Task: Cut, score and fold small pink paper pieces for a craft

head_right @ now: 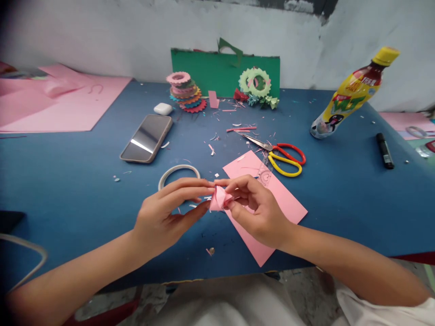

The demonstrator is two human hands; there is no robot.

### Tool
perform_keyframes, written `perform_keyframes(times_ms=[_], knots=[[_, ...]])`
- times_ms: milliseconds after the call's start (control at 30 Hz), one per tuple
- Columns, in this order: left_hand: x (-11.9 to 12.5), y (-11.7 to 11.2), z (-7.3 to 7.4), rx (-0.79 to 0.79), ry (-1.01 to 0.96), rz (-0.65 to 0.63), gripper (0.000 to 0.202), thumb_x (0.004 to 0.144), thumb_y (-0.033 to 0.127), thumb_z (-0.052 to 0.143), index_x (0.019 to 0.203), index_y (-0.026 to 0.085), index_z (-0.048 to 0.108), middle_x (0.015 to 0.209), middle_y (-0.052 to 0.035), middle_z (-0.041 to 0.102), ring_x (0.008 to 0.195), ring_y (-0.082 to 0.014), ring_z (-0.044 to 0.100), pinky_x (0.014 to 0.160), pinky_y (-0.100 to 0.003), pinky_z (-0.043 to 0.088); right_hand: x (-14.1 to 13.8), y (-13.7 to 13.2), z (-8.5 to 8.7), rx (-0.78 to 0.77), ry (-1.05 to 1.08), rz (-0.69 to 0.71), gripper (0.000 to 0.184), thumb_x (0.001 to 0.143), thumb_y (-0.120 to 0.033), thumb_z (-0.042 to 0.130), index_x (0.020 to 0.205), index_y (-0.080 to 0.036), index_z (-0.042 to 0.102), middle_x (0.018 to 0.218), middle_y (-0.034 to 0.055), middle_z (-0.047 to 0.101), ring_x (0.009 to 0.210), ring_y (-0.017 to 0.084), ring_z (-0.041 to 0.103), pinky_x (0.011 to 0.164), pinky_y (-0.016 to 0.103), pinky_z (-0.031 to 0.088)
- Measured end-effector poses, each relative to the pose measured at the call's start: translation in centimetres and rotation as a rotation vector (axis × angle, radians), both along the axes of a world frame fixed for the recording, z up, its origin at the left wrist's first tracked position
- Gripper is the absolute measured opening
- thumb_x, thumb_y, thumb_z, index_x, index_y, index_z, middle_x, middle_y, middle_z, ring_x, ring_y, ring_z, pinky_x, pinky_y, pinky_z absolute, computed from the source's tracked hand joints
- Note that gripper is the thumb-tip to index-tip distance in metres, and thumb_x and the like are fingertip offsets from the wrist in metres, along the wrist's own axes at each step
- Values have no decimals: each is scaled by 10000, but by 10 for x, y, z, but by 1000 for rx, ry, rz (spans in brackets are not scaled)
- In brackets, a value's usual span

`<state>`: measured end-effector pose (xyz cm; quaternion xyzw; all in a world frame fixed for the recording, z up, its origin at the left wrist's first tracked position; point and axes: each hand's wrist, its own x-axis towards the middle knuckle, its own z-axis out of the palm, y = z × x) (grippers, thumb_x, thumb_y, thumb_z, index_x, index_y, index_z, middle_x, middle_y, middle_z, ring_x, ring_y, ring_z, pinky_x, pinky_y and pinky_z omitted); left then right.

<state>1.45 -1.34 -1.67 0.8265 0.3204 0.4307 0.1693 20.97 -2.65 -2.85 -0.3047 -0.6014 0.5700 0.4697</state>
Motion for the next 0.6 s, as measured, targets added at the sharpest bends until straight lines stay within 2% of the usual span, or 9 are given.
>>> perform_keyframes(times_ms=[133, 267, 600], knots=[[-1, 3, -2, 71, 51, -32, 203, 799, 87, 628, 980, 177, 606, 957, -66, 663, 858, -133, 631, 757, -248, 524, 2, 0, 1, -20, -23, 44, 153, 874, -163, 540, 1008, -238, 535, 1199, 66, 568, 1053, 147, 583, 892, 313, 501], [-3, 4, -2, 97, 76, -51, 186, 805, 106, 627, 971, 185, 600, 942, -58, 667, 841, -135, 632, 750, -253, 522, 3, 1, 2, 3, -64, 55, 145, 872, -201, 548, 1014, -232, 542, 1176, 71, 583, 973, 143, 617, 811, 292, 537], [-7, 4, -1, 117, 101, -115, 189, 799, 97, 630, 961, 185, 592, 932, -46, 663, 858, -131, 630, 760, -241, 523, 5, 4, 7, 271, -226, -26, 173, 865, -170, 522, 1028, -215, 563, 1050, 75, 636, 1031, 174, 596, 820, 314, 538]])
